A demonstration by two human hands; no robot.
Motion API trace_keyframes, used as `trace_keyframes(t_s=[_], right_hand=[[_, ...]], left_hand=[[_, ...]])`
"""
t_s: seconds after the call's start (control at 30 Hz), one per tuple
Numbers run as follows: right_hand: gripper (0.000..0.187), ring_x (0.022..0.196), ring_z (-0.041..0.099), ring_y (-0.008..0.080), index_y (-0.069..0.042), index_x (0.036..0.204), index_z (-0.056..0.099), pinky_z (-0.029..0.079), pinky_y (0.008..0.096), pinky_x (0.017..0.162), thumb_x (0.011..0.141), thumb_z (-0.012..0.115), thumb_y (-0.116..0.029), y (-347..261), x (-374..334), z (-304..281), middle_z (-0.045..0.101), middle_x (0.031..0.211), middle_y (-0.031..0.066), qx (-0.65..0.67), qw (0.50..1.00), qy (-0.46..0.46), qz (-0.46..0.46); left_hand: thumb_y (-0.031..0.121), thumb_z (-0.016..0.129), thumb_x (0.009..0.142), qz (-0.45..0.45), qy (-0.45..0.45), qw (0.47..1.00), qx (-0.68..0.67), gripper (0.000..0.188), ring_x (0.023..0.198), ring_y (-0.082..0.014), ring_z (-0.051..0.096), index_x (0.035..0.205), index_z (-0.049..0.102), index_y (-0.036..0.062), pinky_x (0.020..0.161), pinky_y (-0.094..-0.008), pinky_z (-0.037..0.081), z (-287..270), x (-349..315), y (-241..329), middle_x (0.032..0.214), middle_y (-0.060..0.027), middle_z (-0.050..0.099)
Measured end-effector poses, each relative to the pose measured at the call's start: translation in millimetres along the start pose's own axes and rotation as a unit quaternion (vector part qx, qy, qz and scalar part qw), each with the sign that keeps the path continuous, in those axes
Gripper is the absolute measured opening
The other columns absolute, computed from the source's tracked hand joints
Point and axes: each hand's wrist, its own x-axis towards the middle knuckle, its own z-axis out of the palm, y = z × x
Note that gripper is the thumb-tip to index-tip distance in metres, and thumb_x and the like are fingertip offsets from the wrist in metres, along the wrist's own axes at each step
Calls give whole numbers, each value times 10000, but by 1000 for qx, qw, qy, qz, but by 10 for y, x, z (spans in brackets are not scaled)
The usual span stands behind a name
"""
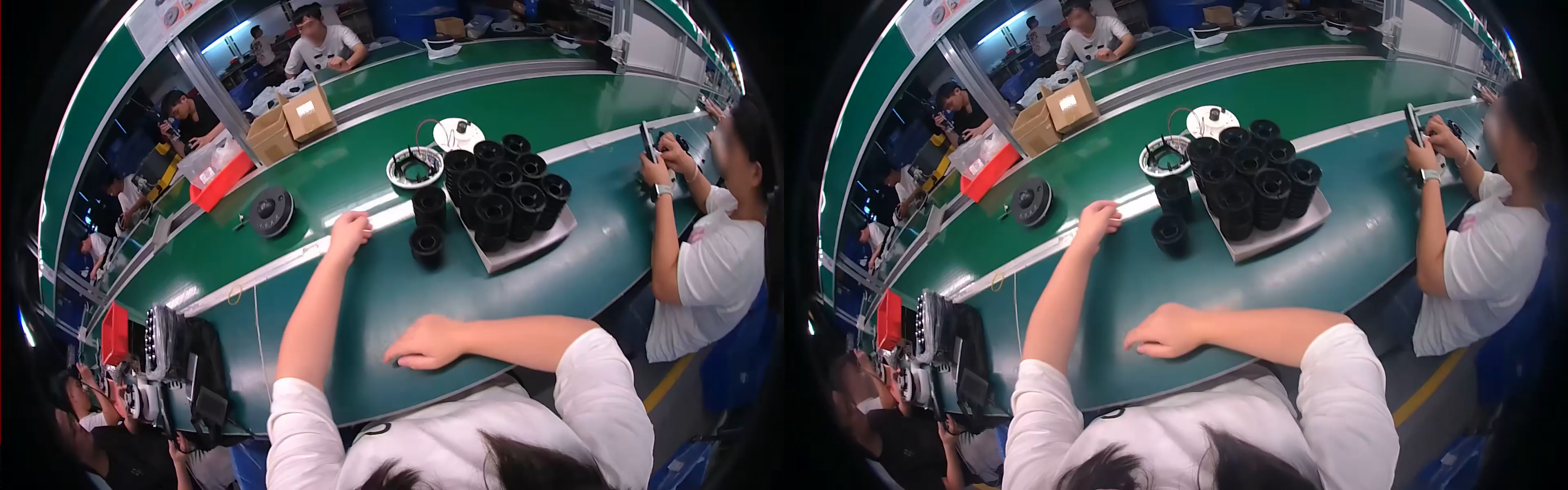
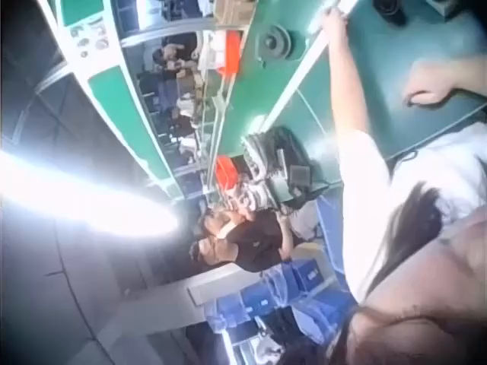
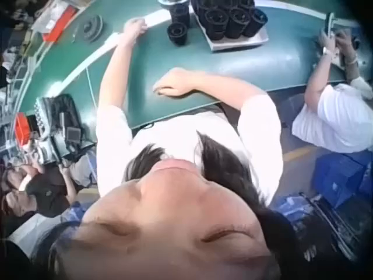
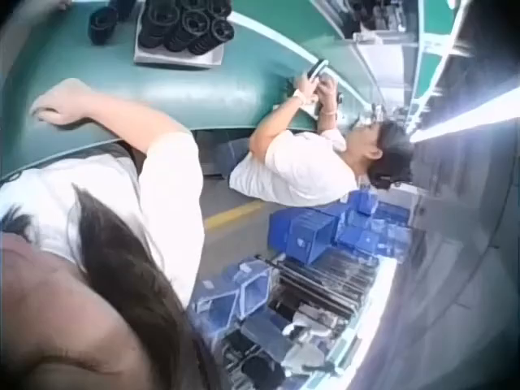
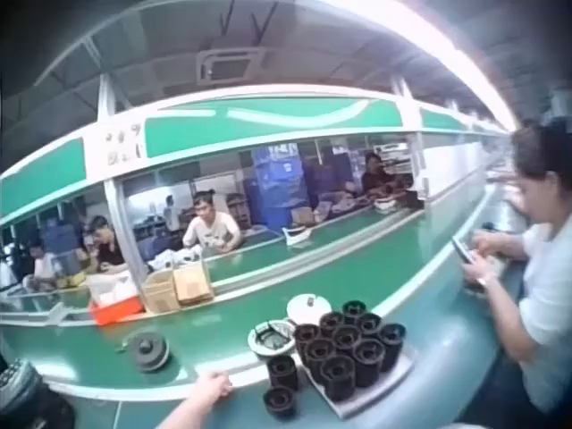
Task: The person assembles a circular LED light fixture by hand, connecting wires to an LED ring circuit board and integrating black components into a plastic base and fixture housing.
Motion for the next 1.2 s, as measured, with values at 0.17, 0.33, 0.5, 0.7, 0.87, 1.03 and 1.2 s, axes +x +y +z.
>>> trace_keyframes(t_s=[0.17,0.33,0.5,0.7,0.87,1.03,1.2], right_hand=[[224,777,578,253,-129,1006,569,458,364,671,818,473,-205,90,-7,-97,615,865,74,76,996,-13,33],[198,791,574,254,-105,964,584,453,360,687,817,470,-171,144,-39,-118,616,878,71,103,995,-6,12],[176,809,569,253,-95,930,593,451,357,704,810,475,-146,181,-63,-138,616,885,71,123,992,5,0],[175,838,564,258,-71,907,596,450,359,724,791,479,-131,154,-72,-188,610,902,72,139,990,-2,18],[179,828,570,257,-77,919,599,454,354,721,785,488,-117,149,-60,-183,616,897,70,129,991,-3,20],[185,772,579,253,-93,930,603,455,347,681,779,501,-120,-3,-43,-183,617,865,79,140,989,38,30],[188,708,557,245,-63,910,592,437,340,632,739,515,-75,-413,383,-621,592,780,82,67,976,185,-96]], left_hand=[[262,516,793,-88,22,996,2,317,451,-163,521,870,572,-40,403,-287,422,402,612,310,699,-120,585],[279,546,761,-89,64,977,184,354,495,-220,603,778,586,-72,409,-305,454,472,979,364,679,-161,612],[211,537,762,-54,216,951,213,278,608,-309,618,815,549,-62,532,-389,487,83,1196,372,727,-218,604],[200,491,825,132,403,888,178,204,780,-345,575,867,486,0,699,-404,445,-409,1078,518,806,-190,591],[200,516,827,298,396,862,106,205,687,-210,548,852,514,-3,645,-328,432,-914,612,1140,757,-114,573],[162,538,836,418,286,841,192,164,647,-91,490,861,543,1,584,-234,400,-1623,-231,1601,701,-42,540],[132,558,833,374,250,876,172,151,596,-22,473,918,535,9,515,-153,351,-1885,-1250,1737,687,-7,587]])
